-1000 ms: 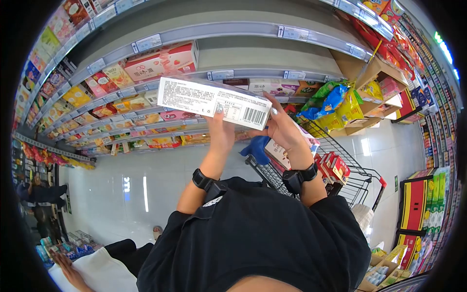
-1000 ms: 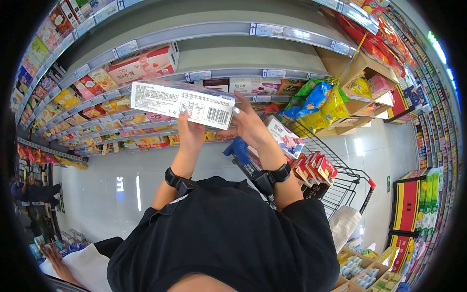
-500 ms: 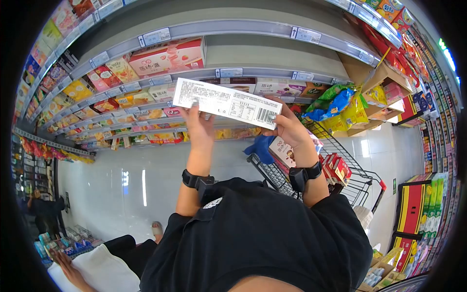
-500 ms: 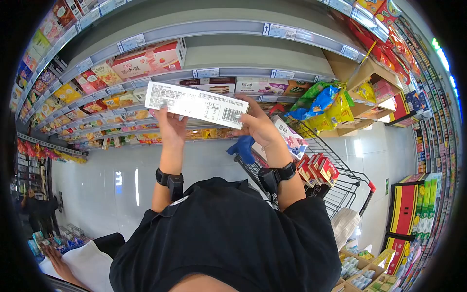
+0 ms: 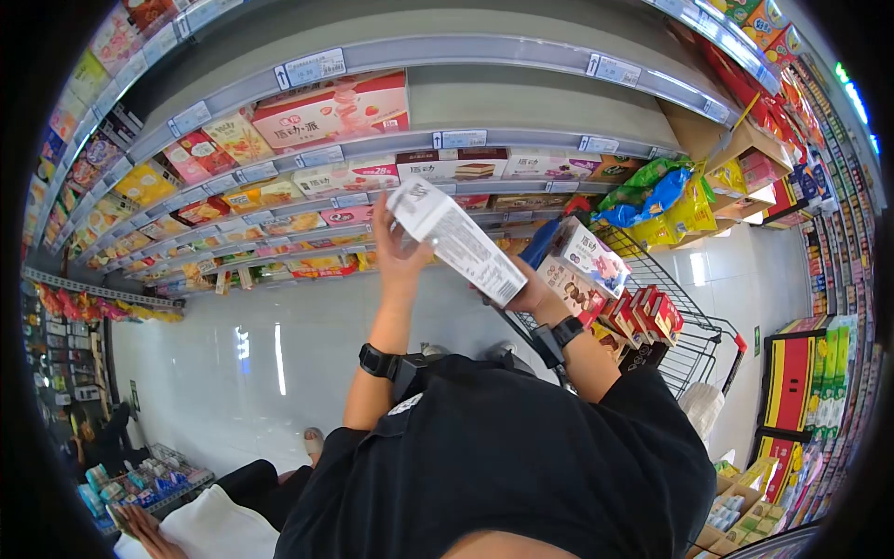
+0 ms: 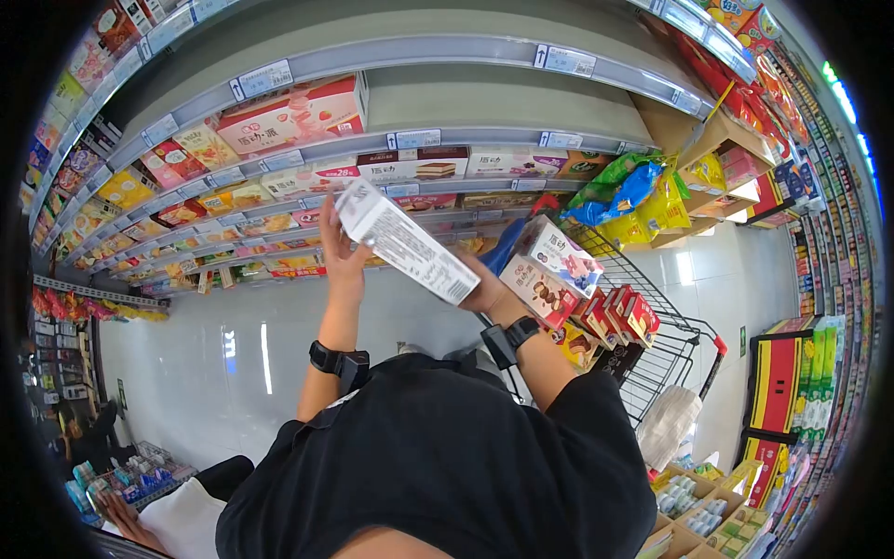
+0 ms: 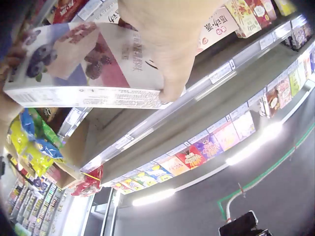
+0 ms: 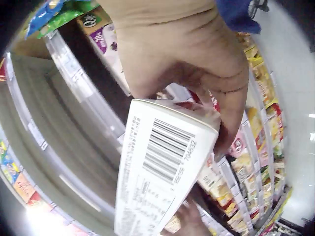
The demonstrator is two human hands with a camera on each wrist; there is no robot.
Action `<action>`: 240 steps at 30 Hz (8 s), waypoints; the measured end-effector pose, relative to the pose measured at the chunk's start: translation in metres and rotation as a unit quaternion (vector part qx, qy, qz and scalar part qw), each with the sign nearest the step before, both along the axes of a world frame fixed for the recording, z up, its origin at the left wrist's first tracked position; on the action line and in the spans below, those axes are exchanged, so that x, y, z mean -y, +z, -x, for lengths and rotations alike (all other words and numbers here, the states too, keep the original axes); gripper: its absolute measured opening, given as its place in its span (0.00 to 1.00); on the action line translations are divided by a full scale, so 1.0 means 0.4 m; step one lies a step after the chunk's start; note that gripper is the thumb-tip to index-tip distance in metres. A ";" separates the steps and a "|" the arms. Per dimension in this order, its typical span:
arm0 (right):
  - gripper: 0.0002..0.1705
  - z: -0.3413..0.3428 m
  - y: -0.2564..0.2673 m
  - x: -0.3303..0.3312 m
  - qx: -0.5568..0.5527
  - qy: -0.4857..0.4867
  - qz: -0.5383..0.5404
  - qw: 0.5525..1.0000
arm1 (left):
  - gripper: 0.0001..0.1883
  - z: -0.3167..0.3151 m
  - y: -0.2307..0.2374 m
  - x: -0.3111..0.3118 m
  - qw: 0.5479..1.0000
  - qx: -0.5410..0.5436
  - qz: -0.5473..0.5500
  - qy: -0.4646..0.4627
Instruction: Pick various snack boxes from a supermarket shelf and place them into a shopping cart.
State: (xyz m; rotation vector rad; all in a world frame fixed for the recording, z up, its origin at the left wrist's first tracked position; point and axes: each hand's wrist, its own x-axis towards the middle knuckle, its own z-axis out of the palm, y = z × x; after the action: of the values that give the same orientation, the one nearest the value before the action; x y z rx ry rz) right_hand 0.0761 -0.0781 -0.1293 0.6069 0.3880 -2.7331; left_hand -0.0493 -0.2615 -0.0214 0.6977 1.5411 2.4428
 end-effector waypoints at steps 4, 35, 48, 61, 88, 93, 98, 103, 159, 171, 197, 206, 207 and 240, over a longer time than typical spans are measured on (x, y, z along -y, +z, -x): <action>0.22 -0.014 -0.023 0.036 0.018 -0.042 0.040 0.998 | 0.42 0.042 -0.038 0.028 0.990 -0.012 0.059 -0.126; 0.36 0.342 0.348 -0.533 -0.178 -0.246 -0.790 0.532 | 0.29 0.316 0.088 -0.347 0.944 -0.214 0.222 0.113; 0.33 0.517 0.331 -0.510 -0.035 -0.221 -0.873 0.433 | 0.35 0.483 0.012 -0.481 0.914 -0.189 0.292 0.210; 0.27 0.664 0.176 -0.619 -0.063 -0.296 -0.825 0.476 | 0.34 0.526 -0.010 -0.512 0.937 -0.081 0.272 0.204; 0.10 -0.234 -0.126 -0.049 0.258 -0.161 -0.800 0.517 | 0.20 -0.089 -0.292 -0.348 0.599 -0.255 0.539 -0.534; 0.11 -0.477 -0.271 -0.122 0.417 -0.177 -0.751 0.481 | 0.17 -0.165 -0.358 -0.429 0.704 -0.157 0.454 -0.523; 0.30 -0.647 -0.478 -0.268 0.515 -0.143 -0.529 0.660 | 0.20 -0.256 -0.551 -0.559 0.815 -0.028 0.417 -0.400; 0.33 -0.675 -0.665 -0.390 0.479 -0.178 -0.566 0.647 | 0.26 -0.302 -0.595 -0.684 0.761 -0.119 0.518 -0.372; 0.42 -0.478 0.518 -0.209 -0.209 -0.328 -0.822 0.415 | 0.40 -0.268 0.123 -0.100 0.976 -0.141 0.018 -0.162; 0.32 -0.429 0.543 -0.028 -0.154 -0.300 -0.465 0.818 | 0.45 -0.282 0.161 0.046 0.991 -0.038 -0.048 -0.119; 0.47 -0.383 0.594 -0.268 -0.398 -0.236 -0.797 0.388 | 0.42 -0.182 0.198 -0.174 0.983 -0.022 -0.008 -0.183; 0.40 -0.339 0.614 -0.270 -0.385 -0.214 -0.801 0.405 | 0.29 -0.188 0.182 -0.288 0.980 0.093 -0.123 -0.126; 0.40 -0.331 0.615 -0.268 -0.390 -0.210 -0.805 0.395 | 0.28 -0.190 0.186 -0.294 0.980 0.113 -0.124 -0.107; 0.34 -0.177 0.403 -0.251 -0.136 -0.196 -0.150 0.960 | 0.29 -0.078 0.220 -0.219 0.979 0.084 -0.169 -0.079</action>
State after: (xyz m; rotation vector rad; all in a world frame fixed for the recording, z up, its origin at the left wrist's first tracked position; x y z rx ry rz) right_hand 0.1469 0.0224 0.0319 0.4111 0.8424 -3.1798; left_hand -0.0183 -0.1740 0.0666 0.6169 0.9805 2.5898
